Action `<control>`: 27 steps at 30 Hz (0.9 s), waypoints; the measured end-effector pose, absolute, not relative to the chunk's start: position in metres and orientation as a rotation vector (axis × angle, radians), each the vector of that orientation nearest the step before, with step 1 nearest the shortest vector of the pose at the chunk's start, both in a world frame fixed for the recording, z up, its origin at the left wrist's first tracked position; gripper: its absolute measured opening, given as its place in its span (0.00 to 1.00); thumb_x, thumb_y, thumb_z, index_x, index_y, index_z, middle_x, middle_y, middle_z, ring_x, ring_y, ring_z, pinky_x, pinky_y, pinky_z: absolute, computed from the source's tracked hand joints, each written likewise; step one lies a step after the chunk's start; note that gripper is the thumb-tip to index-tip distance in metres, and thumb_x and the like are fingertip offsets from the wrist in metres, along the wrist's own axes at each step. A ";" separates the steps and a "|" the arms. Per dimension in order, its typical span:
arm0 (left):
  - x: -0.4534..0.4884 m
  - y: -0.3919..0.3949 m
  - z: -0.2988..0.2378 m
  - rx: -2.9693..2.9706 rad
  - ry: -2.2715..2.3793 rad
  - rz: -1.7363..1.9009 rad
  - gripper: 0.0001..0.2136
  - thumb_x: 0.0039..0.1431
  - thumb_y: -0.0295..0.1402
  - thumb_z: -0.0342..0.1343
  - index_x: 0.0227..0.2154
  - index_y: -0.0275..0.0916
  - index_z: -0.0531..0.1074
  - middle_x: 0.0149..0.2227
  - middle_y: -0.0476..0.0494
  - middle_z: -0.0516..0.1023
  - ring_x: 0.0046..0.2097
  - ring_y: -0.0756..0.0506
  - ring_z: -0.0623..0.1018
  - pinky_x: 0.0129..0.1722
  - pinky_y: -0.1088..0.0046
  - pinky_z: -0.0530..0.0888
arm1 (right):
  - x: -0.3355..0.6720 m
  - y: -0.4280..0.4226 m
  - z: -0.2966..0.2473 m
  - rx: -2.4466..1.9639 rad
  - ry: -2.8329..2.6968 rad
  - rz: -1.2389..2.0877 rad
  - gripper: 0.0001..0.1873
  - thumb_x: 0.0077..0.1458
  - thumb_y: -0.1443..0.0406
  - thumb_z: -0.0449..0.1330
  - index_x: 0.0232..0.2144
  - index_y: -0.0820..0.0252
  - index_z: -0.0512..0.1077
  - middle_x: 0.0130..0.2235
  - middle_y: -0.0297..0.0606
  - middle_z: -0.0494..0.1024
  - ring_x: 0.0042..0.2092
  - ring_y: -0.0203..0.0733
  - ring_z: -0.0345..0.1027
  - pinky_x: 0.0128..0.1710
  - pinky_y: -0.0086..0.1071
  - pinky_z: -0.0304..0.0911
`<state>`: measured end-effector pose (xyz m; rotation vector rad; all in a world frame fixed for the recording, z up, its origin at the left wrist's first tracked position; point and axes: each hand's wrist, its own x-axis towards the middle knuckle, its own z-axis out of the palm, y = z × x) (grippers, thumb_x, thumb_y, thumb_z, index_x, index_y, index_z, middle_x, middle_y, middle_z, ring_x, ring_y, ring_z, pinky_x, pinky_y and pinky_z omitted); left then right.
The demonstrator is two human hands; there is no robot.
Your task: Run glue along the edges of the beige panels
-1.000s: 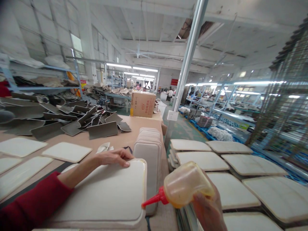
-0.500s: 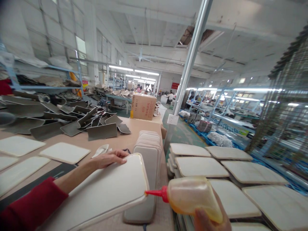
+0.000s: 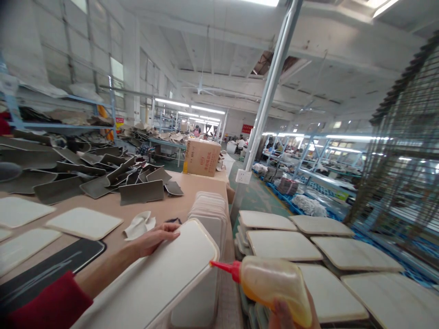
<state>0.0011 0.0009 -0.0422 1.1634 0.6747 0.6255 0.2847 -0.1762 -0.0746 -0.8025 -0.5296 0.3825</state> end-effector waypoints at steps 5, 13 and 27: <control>0.004 -0.002 -0.045 1.095 0.737 0.717 0.21 0.38 0.38 0.68 0.35 0.35 0.70 0.28 0.47 0.78 0.30 0.48 0.77 0.29 0.75 0.71 | 0.295 -0.164 -0.082 -0.747 -0.549 0.425 0.27 0.38 0.65 0.71 0.44 0.59 0.72 0.27 0.32 0.74 0.27 0.35 0.66 0.27 0.24 0.68; 0.001 -0.004 -0.054 1.058 0.746 0.751 0.23 0.38 0.42 0.69 0.31 0.38 0.62 0.27 0.50 0.75 0.28 0.50 0.75 0.28 0.76 0.70 | 0.283 -0.147 -0.063 -0.751 -0.381 0.508 0.29 0.22 0.64 0.76 0.33 0.61 0.73 0.27 0.30 0.76 0.28 0.34 0.70 0.31 0.20 0.69; -0.012 0.000 -0.057 1.012 0.809 0.751 0.27 0.34 0.46 0.70 0.32 0.39 0.62 0.27 0.51 0.75 0.33 0.47 0.76 0.35 0.69 0.73 | 0.273 -0.136 -0.048 -0.814 -0.427 0.666 0.29 0.15 0.61 0.76 0.26 0.64 0.73 0.24 0.36 0.75 0.26 0.36 0.67 0.28 0.26 0.69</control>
